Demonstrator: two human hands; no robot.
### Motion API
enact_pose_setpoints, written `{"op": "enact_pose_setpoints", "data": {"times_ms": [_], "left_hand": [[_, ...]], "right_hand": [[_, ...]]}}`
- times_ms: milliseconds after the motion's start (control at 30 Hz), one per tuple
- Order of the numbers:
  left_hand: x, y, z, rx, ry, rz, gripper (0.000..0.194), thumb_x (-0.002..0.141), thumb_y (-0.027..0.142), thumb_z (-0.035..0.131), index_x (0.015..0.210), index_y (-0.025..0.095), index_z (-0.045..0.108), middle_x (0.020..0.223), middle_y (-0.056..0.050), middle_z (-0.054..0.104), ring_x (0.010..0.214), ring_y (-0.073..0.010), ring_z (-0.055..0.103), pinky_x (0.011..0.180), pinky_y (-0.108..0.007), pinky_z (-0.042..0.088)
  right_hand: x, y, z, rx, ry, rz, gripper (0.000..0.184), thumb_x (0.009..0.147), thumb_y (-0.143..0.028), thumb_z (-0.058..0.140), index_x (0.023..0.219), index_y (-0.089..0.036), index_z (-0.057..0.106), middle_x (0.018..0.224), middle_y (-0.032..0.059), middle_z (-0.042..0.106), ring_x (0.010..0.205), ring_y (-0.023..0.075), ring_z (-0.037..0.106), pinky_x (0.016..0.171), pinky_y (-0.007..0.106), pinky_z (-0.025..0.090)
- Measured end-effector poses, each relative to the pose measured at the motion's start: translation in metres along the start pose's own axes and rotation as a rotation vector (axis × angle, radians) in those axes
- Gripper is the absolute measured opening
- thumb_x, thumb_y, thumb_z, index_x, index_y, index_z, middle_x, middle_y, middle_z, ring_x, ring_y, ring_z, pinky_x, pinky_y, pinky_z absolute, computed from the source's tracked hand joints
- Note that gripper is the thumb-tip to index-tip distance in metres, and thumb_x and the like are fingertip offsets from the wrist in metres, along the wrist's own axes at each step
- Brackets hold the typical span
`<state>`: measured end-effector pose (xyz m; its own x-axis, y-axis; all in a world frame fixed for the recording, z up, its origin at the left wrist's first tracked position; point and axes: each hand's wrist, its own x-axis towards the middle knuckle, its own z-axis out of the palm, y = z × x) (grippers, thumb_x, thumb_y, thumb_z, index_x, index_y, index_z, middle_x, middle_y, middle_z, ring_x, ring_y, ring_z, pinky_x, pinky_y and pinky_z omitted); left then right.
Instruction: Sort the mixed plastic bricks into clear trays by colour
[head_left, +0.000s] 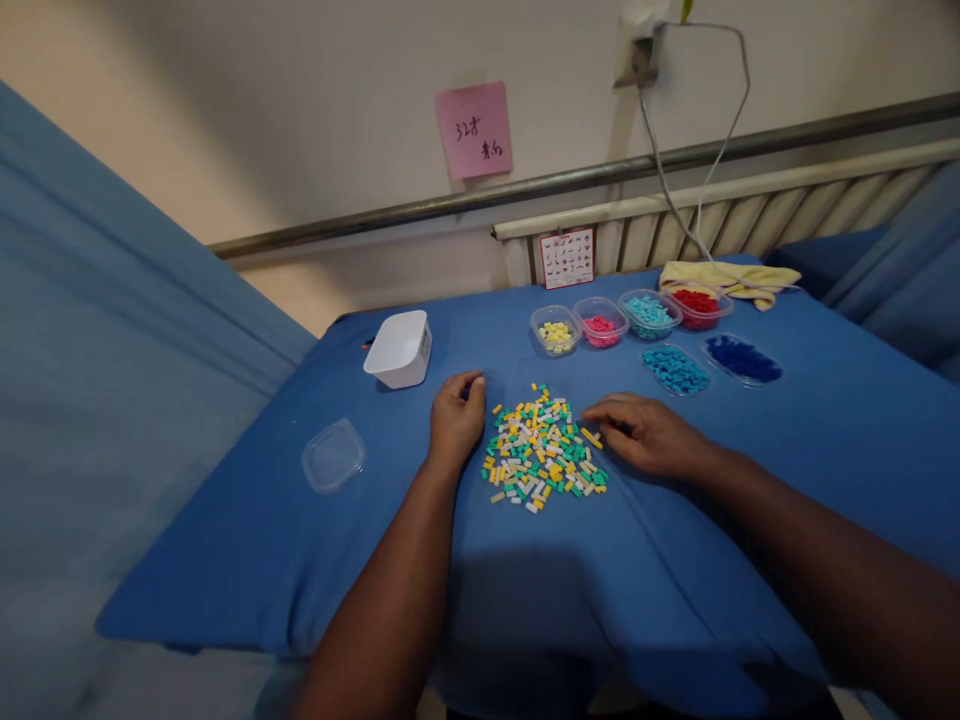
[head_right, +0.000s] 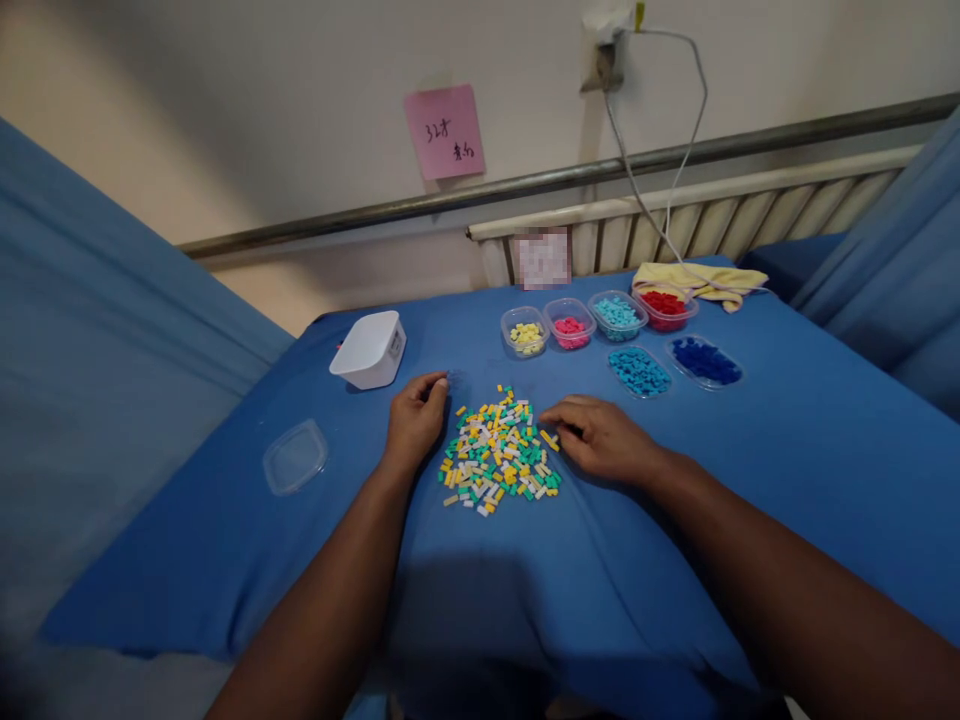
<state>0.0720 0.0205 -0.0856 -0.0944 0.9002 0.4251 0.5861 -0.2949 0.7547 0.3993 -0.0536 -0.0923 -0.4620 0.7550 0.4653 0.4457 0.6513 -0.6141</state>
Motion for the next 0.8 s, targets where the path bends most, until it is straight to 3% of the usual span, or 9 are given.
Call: {"op": "enact_pose_setpoints", "data": {"times_ms": [133,367,500,667,800], "left_hand": [[0.0,-0.001,-0.001,-0.003,-0.012,-0.01,0.036,0.102,0.043,0.064,0.116,0.017,0.084,0.116,-0.011,0.083,0.11,-0.0279,0.077,0.107,-0.045,0.059],[0.002,-0.003,-0.001,0.011,-0.03,-0.026,0.036,0.102,0.043,0.064,0.117,0.018,0.084,0.117,-0.011,0.083,0.111,-0.0276,0.077,0.107,-0.043,0.059],[0.002,-0.003,-0.001,0.003,-0.026,-0.026,0.035,0.102,0.042,0.065,0.117,0.018,0.084,0.118,-0.011,0.083,0.111,-0.0276,0.077,0.108,-0.043,0.059],[0.0,-0.001,0.0,-0.028,-0.02,-0.054,0.034,0.101,0.039,0.065,0.117,0.016,0.084,0.115,-0.01,0.083,0.109,-0.0265,0.077,0.105,-0.042,0.06],[-0.002,0.0,0.0,-0.019,-0.011,-0.058,0.03,0.102,0.036,0.065,0.115,0.016,0.084,0.114,-0.01,0.083,0.107,-0.0262,0.078,0.102,-0.042,0.061]], "right_hand": [[-0.001,-0.001,-0.001,0.046,-0.09,-0.058,0.041,0.097,-0.014,0.066,0.133,-0.027,0.08,0.124,0.0083,0.083,0.113,0.0257,0.078,0.103,0.043,0.063],[0.0,-0.007,-0.005,0.031,-0.171,-0.057,0.037,0.101,-0.023,0.072,0.137,-0.027,0.078,0.123,0.0103,0.081,0.114,0.0275,0.077,0.102,0.044,0.063],[0.001,-0.006,0.0,-0.009,-0.144,-0.056,0.035,0.1,-0.022,0.072,0.134,-0.026,0.079,0.124,0.0109,0.081,0.114,0.0284,0.076,0.103,0.046,0.062],[0.003,-0.007,0.008,-0.046,-0.09,-0.091,0.025,0.102,-0.017,0.066,0.118,-0.025,0.082,0.11,0.0091,0.082,0.102,0.0256,0.077,0.092,0.042,0.062],[0.002,-0.008,0.01,-0.002,-0.056,-0.082,0.019,0.106,-0.022,0.068,0.117,-0.027,0.082,0.108,0.0075,0.083,0.101,0.0244,0.078,0.089,0.039,0.062]]}}
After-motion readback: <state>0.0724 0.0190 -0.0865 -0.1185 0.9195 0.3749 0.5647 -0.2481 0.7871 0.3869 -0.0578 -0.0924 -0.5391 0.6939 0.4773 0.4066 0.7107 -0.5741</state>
